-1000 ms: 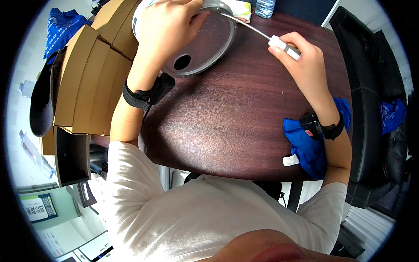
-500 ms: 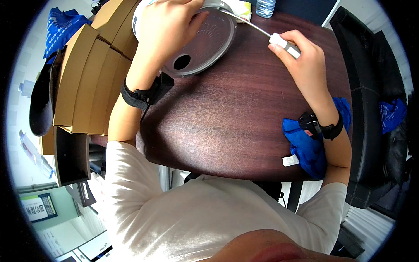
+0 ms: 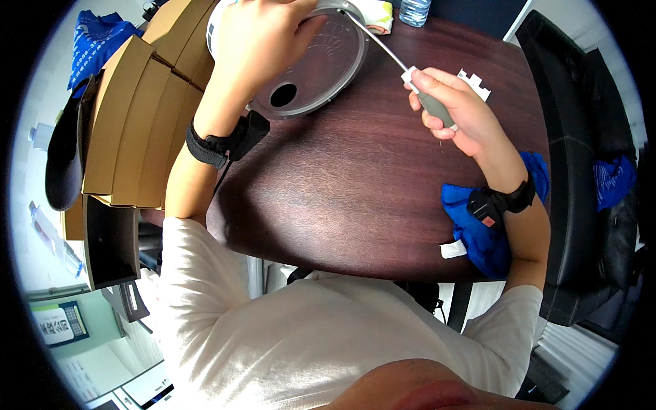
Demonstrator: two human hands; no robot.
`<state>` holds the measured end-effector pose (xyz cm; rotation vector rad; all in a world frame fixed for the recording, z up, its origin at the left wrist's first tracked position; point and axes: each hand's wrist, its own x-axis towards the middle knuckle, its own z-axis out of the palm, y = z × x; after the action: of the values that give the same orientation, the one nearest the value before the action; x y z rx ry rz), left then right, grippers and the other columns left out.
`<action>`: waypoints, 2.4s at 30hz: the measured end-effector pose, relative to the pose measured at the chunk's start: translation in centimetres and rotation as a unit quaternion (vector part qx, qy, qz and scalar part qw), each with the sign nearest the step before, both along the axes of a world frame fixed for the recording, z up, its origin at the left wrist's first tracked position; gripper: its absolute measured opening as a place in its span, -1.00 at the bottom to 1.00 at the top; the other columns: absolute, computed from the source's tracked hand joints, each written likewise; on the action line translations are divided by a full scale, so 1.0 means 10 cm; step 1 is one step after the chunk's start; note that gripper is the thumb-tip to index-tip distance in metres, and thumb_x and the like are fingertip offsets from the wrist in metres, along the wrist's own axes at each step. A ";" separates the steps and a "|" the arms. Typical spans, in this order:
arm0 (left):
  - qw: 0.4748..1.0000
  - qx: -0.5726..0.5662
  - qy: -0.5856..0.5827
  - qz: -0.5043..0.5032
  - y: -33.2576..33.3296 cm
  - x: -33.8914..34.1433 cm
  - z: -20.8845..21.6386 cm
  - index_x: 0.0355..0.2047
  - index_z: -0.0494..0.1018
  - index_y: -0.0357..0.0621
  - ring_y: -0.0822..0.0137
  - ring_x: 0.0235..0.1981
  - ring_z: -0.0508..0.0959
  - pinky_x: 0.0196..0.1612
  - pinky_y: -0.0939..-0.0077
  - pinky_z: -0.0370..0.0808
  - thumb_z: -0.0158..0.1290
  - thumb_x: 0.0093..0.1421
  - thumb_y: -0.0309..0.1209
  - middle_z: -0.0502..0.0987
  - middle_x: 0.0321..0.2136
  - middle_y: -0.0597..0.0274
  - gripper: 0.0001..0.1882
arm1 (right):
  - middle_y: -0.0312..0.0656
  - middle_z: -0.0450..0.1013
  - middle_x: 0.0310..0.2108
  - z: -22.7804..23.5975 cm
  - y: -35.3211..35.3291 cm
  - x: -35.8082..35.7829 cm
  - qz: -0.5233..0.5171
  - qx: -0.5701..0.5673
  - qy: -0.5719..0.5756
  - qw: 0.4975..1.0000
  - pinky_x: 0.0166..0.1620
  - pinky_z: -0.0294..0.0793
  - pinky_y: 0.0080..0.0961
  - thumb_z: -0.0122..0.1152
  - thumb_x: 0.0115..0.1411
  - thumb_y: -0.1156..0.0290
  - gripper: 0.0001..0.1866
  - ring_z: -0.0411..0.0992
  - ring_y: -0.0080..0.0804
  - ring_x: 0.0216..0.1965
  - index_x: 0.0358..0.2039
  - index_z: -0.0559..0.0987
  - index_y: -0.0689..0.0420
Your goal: The person uses a screwdriver to remove screws from the base of a white rice cooker. They then pry open the casing and remove the bottom cover, exposing the internal components.
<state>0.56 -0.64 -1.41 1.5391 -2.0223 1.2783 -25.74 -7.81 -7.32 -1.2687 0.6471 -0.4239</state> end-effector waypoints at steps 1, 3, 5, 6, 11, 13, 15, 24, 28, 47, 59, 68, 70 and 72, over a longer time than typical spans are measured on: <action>1.000 0.000 0.004 0.001 0.00 -0.01 0.00 -0.11 0.59 0.09 0.25 -0.26 0.65 -0.28 0.37 0.60 0.21 0.11 -0.18 0.65 -0.26 0.30 -0.67 | -0.30 0.38 -0.47 -0.01 -0.01 -0.01 0.017 0.056 -0.019 0.998 -0.74 0.02 -0.89 0.05 0.36 0.13 -0.67 0.20 -0.81 -0.69 -0.22 0.46 0.18; 1.000 0.004 0.017 0.000 0.00 -0.01 0.00 -0.12 0.59 0.10 0.25 -0.27 0.65 -0.29 0.38 0.60 0.21 0.10 -0.18 0.65 -0.26 0.31 -0.67 | -0.30 0.37 -0.48 -0.01 -0.06 -0.04 0.055 0.166 -0.057 0.983 -0.74 0.00 -0.89 0.04 0.36 0.12 -0.66 0.20 -0.81 -0.69 -0.22 0.45 0.20; 0.999 0.011 0.033 -0.010 0.00 0.00 0.00 -0.12 0.59 0.11 0.26 -0.28 0.65 -0.30 0.39 0.60 0.22 0.09 -0.17 0.64 -0.25 0.32 -0.67 | -0.32 0.38 -0.50 0.03 -0.09 -0.06 0.039 0.052 -0.019 0.998 -0.71 0.05 -0.85 0.14 0.30 0.09 -0.65 0.22 -0.78 -0.67 -0.24 0.50 0.17; 0.999 0.013 0.035 -0.003 0.00 -0.02 0.00 -0.12 0.59 0.11 0.27 -0.29 0.65 -0.31 0.40 0.60 0.22 0.09 -0.17 0.64 -0.25 0.33 -0.67 | -0.33 0.39 -0.52 0.05 -0.11 -0.07 0.030 -0.006 0.000 1.000 -0.70 0.08 -0.83 0.18 0.27 0.08 -0.64 0.23 -0.76 -0.66 -0.25 0.52 0.16; 0.999 0.013 0.046 -0.005 0.03 -0.07 0.02 -0.13 0.60 0.11 0.28 -0.31 0.65 -0.30 0.43 0.60 0.22 0.09 -0.18 0.64 -0.21 0.36 -0.68 | -0.23 0.54 -0.56 -0.01 -0.21 -0.11 -0.158 -0.570 0.067 0.803 -0.49 0.42 -0.60 0.38 0.12 0.21 -0.75 0.51 -0.55 -0.53 -0.40 0.60 0.13; 0.999 0.006 0.041 -0.014 0.03 -0.07 0.01 -0.13 0.60 0.12 0.28 -0.31 0.65 -0.30 0.43 0.60 0.23 0.09 -0.18 0.64 -0.21 0.36 -0.68 | -0.18 0.56 -0.53 0.02 -0.22 -0.13 -0.180 -0.634 0.038 0.751 -0.44 0.45 -0.57 0.40 0.09 0.23 -0.75 0.55 -0.48 -0.49 -0.40 0.60 0.15; 0.999 -0.001 0.034 -0.022 0.03 -0.05 0.01 -0.13 0.60 0.12 0.29 -0.31 0.65 -0.29 0.44 0.60 0.23 0.08 -0.18 0.64 -0.21 0.37 -0.68 | -0.15 0.56 -0.51 0.04 -0.19 -0.13 -0.177 -0.643 0.039 0.744 -0.43 0.48 -0.52 0.42 0.06 0.26 -0.74 0.57 -0.38 -0.48 -0.38 0.59 0.16; 0.999 0.007 0.039 -0.006 0.04 -0.05 0.01 -0.13 0.60 0.14 0.30 -0.28 0.65 -0.28 0.45 0.60 0.24 0.08 -0.18 0.64 -0.19 0.39 -0.67 | -0.12 0.58 -0.44 0.01 -0.16 -0.10 -0.180 -0.674 0.044 0.715 -0.37 0.52 -0.46 0.43 0.04 0.26 -0.73 0.59 -0.25 -0.42 -0.37 0.59 0.17; 0.999 0.006 0.039 -0.021 0.03 -0.03 0.01 -0.12 0.60 0.14 0.30 -0.27 0.65 -0.27 0.45 0.60 0.24 0.08 -0.18 0.63 -0.18 0.38 -0.67 | -0.12 0.58 -0.43 0.03 -0.16 -0.10 -0.181 -0.678 0.046 0.711 -0.36 0.52 -0.45 0.43 0.04 0.27 -0.73 0.59 -0.25 -0.41 -0.36 0.58 0.17; 1.000 0.005 0.002 -0.013 0.00 0.05 0.00 -0.13 0.60 0.12 0.25 -0.13 0.63 -0.18 0.38 0.61 0.23 0.09 -0.16 0.63 -0.16 0.33 -0.67 | -0.35 0.46 -0.57 -0.18 -0.04 0.02 -0.094 -0.291 0.030 0.952 -0.64 0.16 -0.75 0.29 0.21 0.19 -0.73 0.24 -0.77 -0.69 -0.38 0.53 0.14; 1.000 0.005 0.021 -0.012 0.02 0.01 0.01 -0.13 0.61 0.08 0.23 -0.14 0.63 -0.19 0.37 0.60 0.23 0.10 -0.16 0.64 -0.18 0.30 -0.67 | -0.30 0.37 -0.48 -0.15 0.10 0.09 -0.008 0.012 -0.038 0.999 -0.71 0.05 -0.81 0.17 0.29 0.13 -0.70 0.25 -0.73 -0.62 -0.35 0.46 0.12; 1.000 -0.005 -0.006 -0.011 0.00 0.01 -0.01 -0.13 0.59 0.09 0.21 -0.14 0.63 -0.21 0.36 0.60 0.22 0.10 -0.16 0.63 -0.16 0.31 -0.67 | -0.35 0.45 -0.55 -0.19 -0.15 0.01 -0.063 -0.242 -0.009 0.968 -0.64 0.19 -0.80 0.30 0.21 0.16 -0.70 0.27 -0.76 -0.66 -0.34 0.55 0.16; 0.999 0.021 0.031 0.005 0.03 -0.05 0.02 -0.13 0.59 0.10 0.23 -0.20 0.64 -0.25 0.38 0.61 0.21 0.10 -0.17 0.63 -0.16 0.33 -0.68 | -0.24 0.54 -0.52 -0.19 -0.20 -0.02 -0.130 -0.440 0.044 0.888 -0.54 0.37 -0.63 0.35 0.15 0.19 -0.70 0.45 -0.58 -0.59 -0.36 0.56 0.18; 0.999 0.022 0.040 0.000 0.03 -0.06 0.02 -0.14 0.59 0.10 0.25 -0.26 0.65 -0.29 0.40 0.61 0.22 0.09 -0.18 0.63 -0.17 0.35 -0.68 | -0.17 0.57 -0.49 -0.15 -0.17 -0.03 -0.171 -0.561 0.054 0.808 -0.47 0.45 -0.55 0.37 0.13 0.21 -0.70 0.54 -0.44 -0.52 -0.36 0.55 0.18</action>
<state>0.00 -0.32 -1.20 1.5838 -2.0137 1.1613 -26.03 -9.53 -8.86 -2.3212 0.7416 -1.1504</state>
